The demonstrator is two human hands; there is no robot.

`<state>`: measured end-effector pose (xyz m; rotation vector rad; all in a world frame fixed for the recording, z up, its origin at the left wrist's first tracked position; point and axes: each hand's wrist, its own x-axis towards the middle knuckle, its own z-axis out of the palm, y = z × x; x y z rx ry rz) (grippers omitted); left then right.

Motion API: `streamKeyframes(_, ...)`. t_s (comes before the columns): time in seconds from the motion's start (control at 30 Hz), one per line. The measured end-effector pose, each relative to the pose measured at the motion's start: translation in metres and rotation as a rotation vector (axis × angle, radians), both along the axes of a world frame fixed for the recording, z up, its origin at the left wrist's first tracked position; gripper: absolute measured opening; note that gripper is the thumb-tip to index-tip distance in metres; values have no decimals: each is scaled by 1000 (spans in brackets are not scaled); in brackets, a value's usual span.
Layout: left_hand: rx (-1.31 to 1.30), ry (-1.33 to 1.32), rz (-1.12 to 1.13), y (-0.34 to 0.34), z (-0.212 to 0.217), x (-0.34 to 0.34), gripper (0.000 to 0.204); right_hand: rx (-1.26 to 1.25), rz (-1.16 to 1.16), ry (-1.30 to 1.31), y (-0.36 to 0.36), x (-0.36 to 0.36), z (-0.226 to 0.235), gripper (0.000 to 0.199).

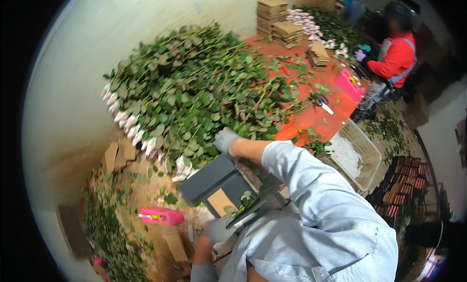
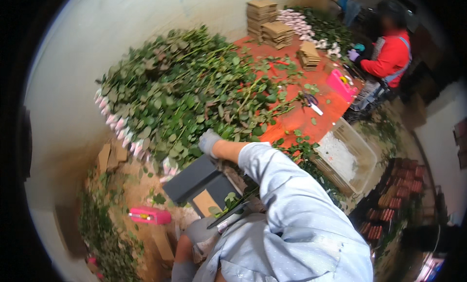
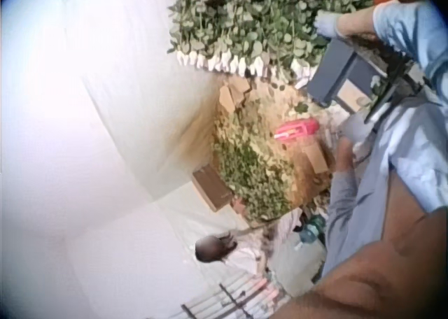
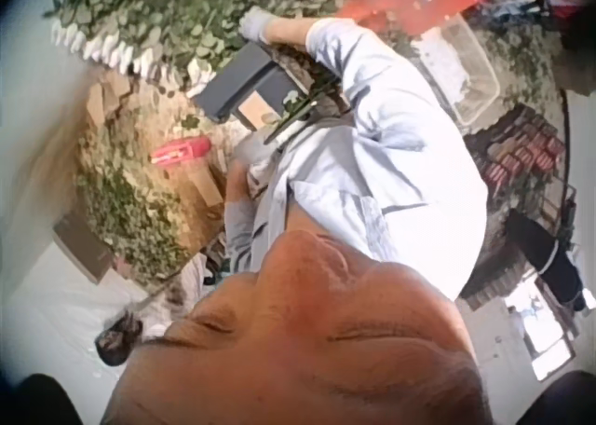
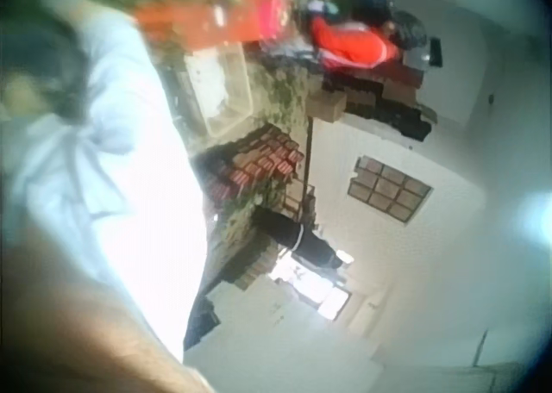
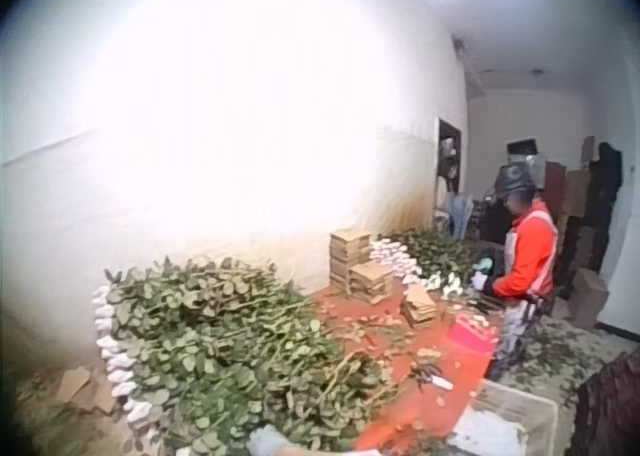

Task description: The person assembles floral arrangements by placing green leafy stems into a gray plastic holder on a table. They repeatedly pick up stems, insert them into the holder, and adjust the arrangement while other workers are visible in the background.

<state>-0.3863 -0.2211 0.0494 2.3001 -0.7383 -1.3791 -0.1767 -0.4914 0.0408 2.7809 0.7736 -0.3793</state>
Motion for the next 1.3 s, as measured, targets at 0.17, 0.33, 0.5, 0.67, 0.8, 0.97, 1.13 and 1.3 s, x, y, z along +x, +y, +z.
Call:
streamKeyframes(0.17,-119,-29,32,-8,21,1,41,-103,137,-74,1,5,-16,17)
streamKeyframes(0.33,-31,-6,10,-13,25,6,40,-133,145,-69,-7,8,-26,23)
streamKeyframes(0.5,-69,-41,-4,-16,11,7,36,-51,91,-245,-16,24,-42,21)
streamKeyframes(0.67,-225,-15,78,22,-47,2,39,50,164,-404,-14,32,-2,32)
streamKeyframes(0.8,-78,62,130,-2,15,-3,35,-37,107,-536,-16,22,43,37)
streamKeyframes(0.97,-2,19,45,-31,58,-1,40,241,-23,-830,-64,39,69,27)
streamKeyframes(1.13,9,15,29,-27,59,-1,40,227,-158,-1067,-80,24,141,20)
streamKeyframes(1.3,-41,107,70,-20,48,2,35,176,-222,-932,-80,19,120,21)
